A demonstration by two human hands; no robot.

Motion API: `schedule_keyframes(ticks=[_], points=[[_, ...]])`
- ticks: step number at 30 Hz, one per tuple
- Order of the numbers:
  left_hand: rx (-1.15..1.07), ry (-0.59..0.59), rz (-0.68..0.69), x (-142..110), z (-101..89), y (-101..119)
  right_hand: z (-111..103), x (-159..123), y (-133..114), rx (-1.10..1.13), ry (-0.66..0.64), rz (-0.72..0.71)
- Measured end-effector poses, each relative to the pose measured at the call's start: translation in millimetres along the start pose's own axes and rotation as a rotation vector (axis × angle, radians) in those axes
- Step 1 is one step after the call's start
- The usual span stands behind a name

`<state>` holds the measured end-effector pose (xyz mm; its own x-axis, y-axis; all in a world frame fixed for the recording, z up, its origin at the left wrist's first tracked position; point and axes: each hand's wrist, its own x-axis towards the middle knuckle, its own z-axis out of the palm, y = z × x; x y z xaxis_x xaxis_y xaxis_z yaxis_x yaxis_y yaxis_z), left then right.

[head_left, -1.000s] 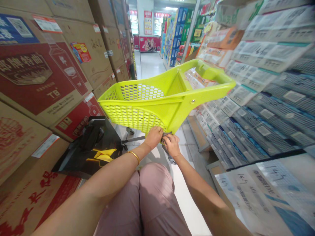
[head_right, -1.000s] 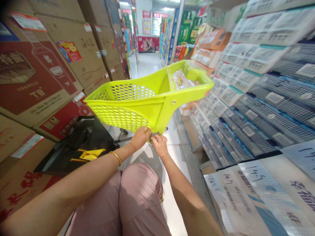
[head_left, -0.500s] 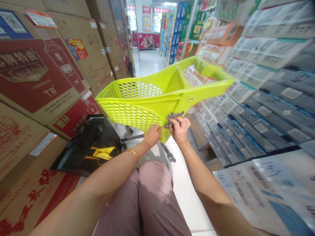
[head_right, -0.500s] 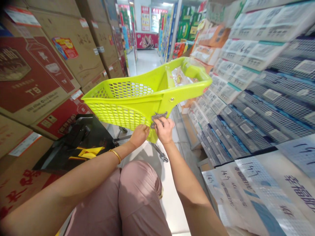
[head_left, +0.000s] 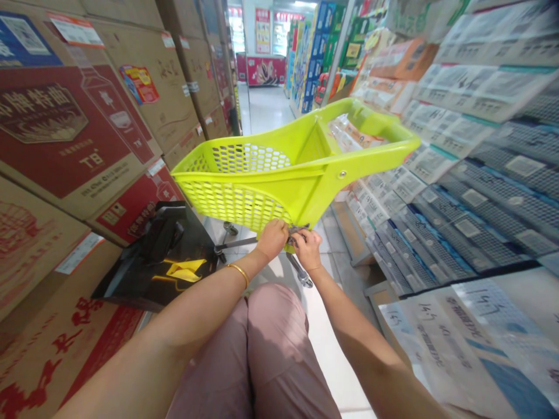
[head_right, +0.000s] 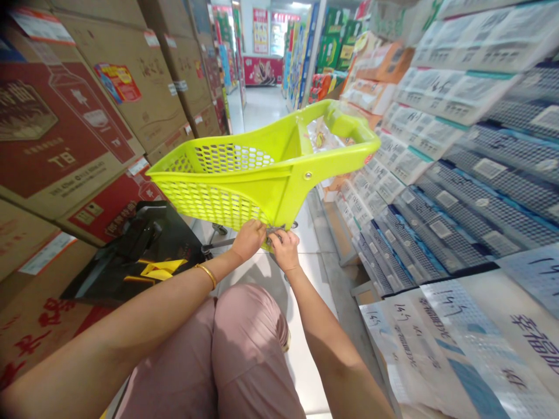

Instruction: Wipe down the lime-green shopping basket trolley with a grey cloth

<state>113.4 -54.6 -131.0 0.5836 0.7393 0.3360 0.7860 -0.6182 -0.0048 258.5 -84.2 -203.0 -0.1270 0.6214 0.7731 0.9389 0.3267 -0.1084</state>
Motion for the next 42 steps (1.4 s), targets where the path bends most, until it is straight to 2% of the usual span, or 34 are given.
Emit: schedule_keyframes(ticks=[3,5,8,15,18,20,23,28,32,36,42], points=[[-0.018,0.007,-0.002,-1,0.5,0,3,-14,-1,-0.003,-0.132,-0.024],[-0.009,0.003,0.004,-1,0.7,-1,1,-14,-1,-0.011,-0.15,-0.047],[0.012,-0.013,0.02,0,0.6,-1,-9,2,0,-0.023,-0.041,-0.062],[0.025,-0.064,0.025,3,-5.3,1,-55,83,3,-0.092,0.237,0.039],[0.039,-0.084,0.029,4,-8.0,1,-64,100,5,-0.083,0.323,0.065],[0.041,-0.086,0.032,4,-8.5,1,-60,96,5,-0.071,0.322,0.065],[0.042,-0.064,0.034,4,-7.2,0,-43,72,4,-0.043,0.258,0.044],[0.058,-0.038,0.075,3,-5.1,-3,-8,13,-3,-0.027,0.014,0.018],[0.042,-0.002,0.081,2,-6.0,-3,-1,-10,-8,0.009,-0.119,-0.003],[0.029,-0.028,0.034,1,-8.8,-1,-13,1,-8,0.0,-0.107,-0.077],[0.017,-0.103,0.019,3,-13.3,0,-43,58,1,-0.045,0.156,-0.116]])
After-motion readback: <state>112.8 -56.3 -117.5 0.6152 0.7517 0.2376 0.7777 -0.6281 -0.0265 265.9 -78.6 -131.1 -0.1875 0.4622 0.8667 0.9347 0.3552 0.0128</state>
